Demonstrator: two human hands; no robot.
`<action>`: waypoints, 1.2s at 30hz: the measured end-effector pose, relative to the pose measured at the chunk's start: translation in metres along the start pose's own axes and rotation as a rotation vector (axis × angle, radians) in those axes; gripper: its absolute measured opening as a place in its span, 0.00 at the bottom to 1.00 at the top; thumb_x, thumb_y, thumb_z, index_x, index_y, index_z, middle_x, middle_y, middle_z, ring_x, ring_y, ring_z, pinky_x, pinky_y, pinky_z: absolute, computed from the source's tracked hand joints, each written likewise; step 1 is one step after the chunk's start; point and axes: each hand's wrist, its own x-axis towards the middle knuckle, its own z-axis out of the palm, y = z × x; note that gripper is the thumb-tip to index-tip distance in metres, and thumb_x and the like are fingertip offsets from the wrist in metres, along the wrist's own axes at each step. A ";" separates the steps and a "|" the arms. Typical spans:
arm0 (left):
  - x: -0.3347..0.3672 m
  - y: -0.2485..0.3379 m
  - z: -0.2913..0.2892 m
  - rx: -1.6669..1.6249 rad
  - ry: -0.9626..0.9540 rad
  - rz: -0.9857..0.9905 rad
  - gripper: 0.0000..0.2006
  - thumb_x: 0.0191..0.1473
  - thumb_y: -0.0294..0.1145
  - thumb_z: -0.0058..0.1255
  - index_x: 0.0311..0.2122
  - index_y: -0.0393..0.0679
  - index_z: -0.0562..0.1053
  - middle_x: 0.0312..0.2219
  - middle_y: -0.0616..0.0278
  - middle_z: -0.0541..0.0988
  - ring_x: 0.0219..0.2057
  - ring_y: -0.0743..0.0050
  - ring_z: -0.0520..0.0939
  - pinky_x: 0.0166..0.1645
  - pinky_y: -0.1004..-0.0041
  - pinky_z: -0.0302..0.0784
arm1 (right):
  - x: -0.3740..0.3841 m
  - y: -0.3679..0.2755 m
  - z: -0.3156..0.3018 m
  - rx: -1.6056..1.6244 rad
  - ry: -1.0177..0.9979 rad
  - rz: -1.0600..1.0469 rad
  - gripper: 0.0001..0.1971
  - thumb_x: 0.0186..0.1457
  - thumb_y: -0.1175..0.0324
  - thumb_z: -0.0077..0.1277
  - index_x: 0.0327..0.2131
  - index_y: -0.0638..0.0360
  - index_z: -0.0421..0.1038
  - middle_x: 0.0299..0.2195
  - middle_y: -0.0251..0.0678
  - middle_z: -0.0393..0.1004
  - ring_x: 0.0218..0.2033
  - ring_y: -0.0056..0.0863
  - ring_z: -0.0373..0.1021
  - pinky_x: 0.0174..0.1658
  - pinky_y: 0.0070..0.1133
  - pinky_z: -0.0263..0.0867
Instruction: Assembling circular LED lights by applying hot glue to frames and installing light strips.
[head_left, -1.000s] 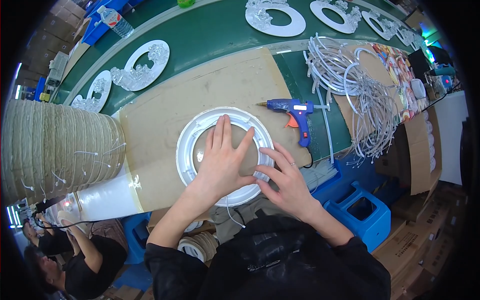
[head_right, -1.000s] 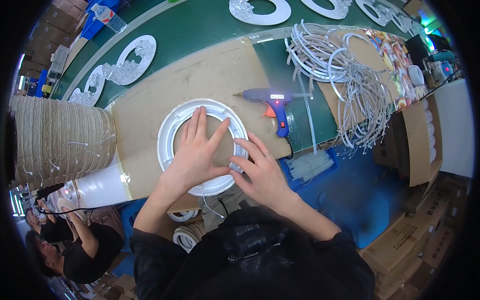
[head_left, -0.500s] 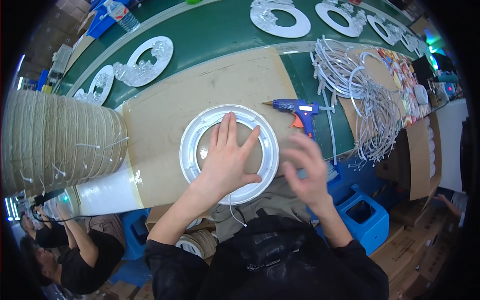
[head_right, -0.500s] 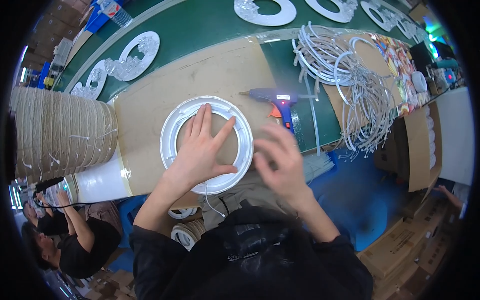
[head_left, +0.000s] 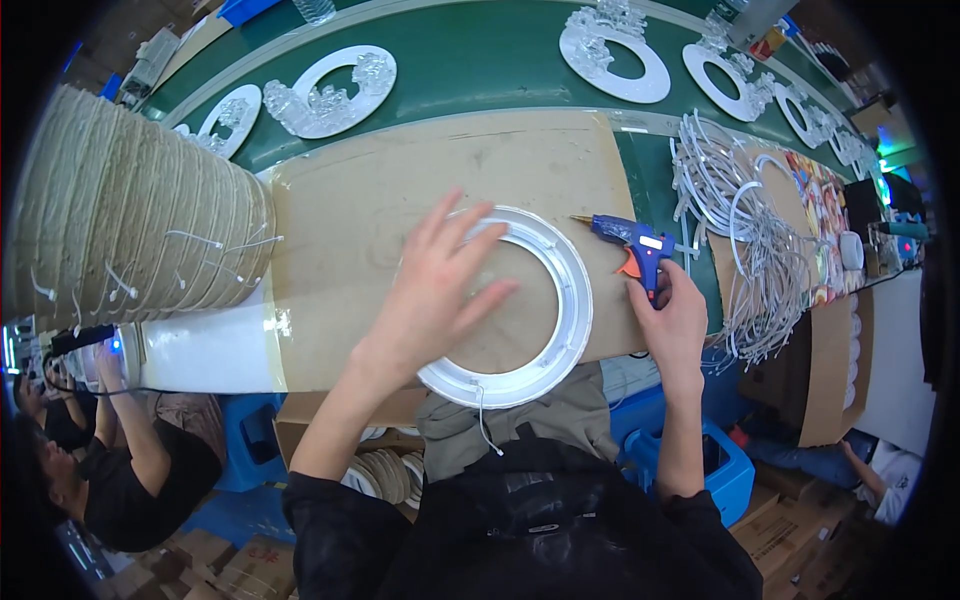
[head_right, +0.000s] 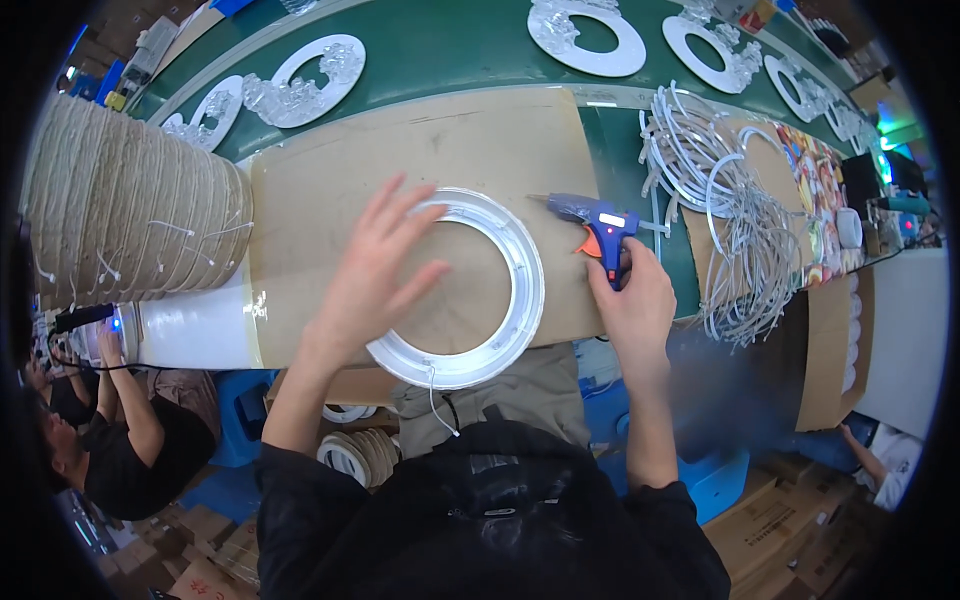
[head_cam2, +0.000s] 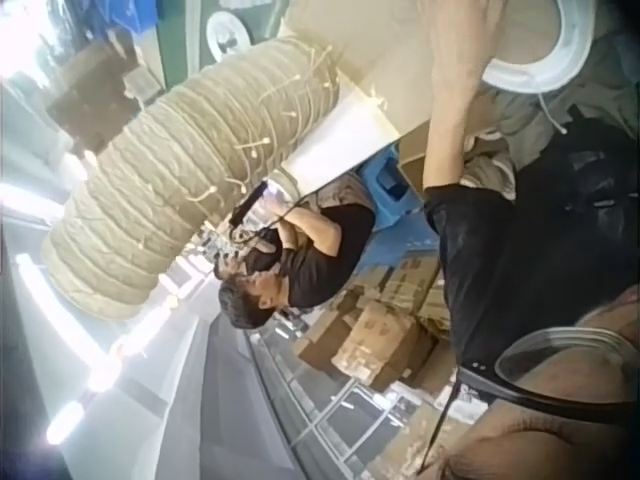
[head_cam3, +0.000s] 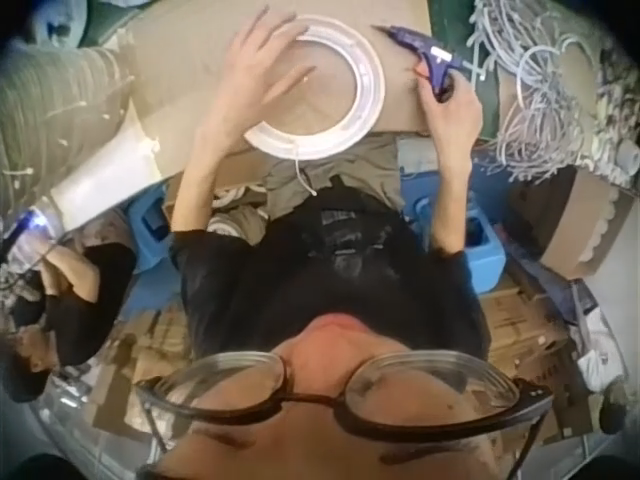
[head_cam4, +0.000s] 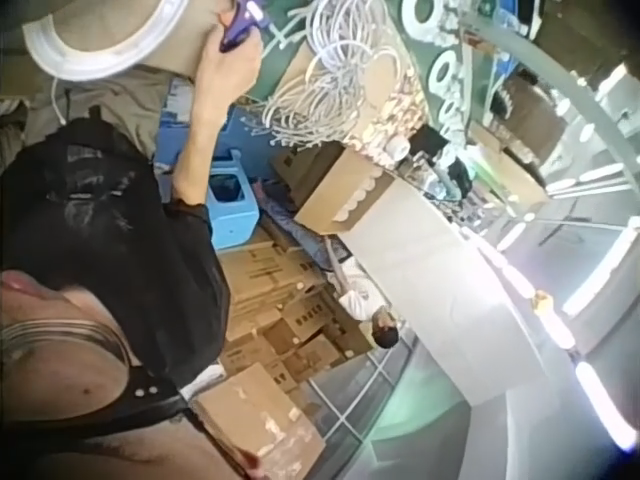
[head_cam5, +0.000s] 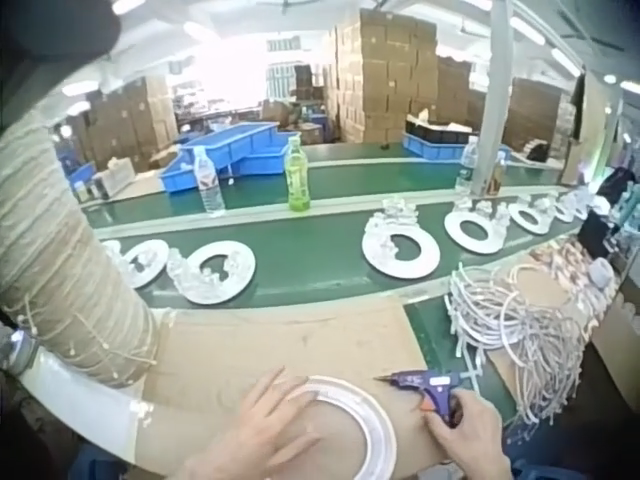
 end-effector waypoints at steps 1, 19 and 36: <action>-0.002 -0.007 -0.006 -0.009 -0.005 0.004 0.22 0.52 0.39 0.57 0.50 0.39 0.71 0.54 0.48 0.69 0.62 0.41 0.60 0.62 0.51 0.58 | 0.003 -0.001 -0.001 -0.007 0.001 0.009 0.22 0.48 0.65 0.61 0.44 0.70 0.71 0.26 0.33 0.73 0.22 0.19 0.66 0.28 0.18 0.64; -0.004 -0.004 0.024 0.091 -0.126 0.144 0.33 0.42 0.44 0.64 0.54 0.46 0.69 0.54 0.45 0.67 0.60 0.43 0.61 0.62 0.52 0.58 | -0.016 -0.024 -0.002 1.037 -0.043 0.156 0.11 0.58 0.70 0.43 0.42 0.65 0.62 0.24 0.36 0.64 0.20 0.25 0.65 0.22 0.20 0.62; 0.006 0.022 0.041 0.131 -0.403 0.009 0.51 0.30 0.53 0.70 0.62 0.47 0.61 0.62 0.28 0.49 0.65 0.33 0.51 0.65 0.47 0.48 | -0.002 0.005 0.024 1.149 -0.152 0.202 0.08 0.60 0.70 0.43 0.40 0.62 0.61 0.25 0.35 0.65 0.22 0.24 0.65 0.24 0.20 0.62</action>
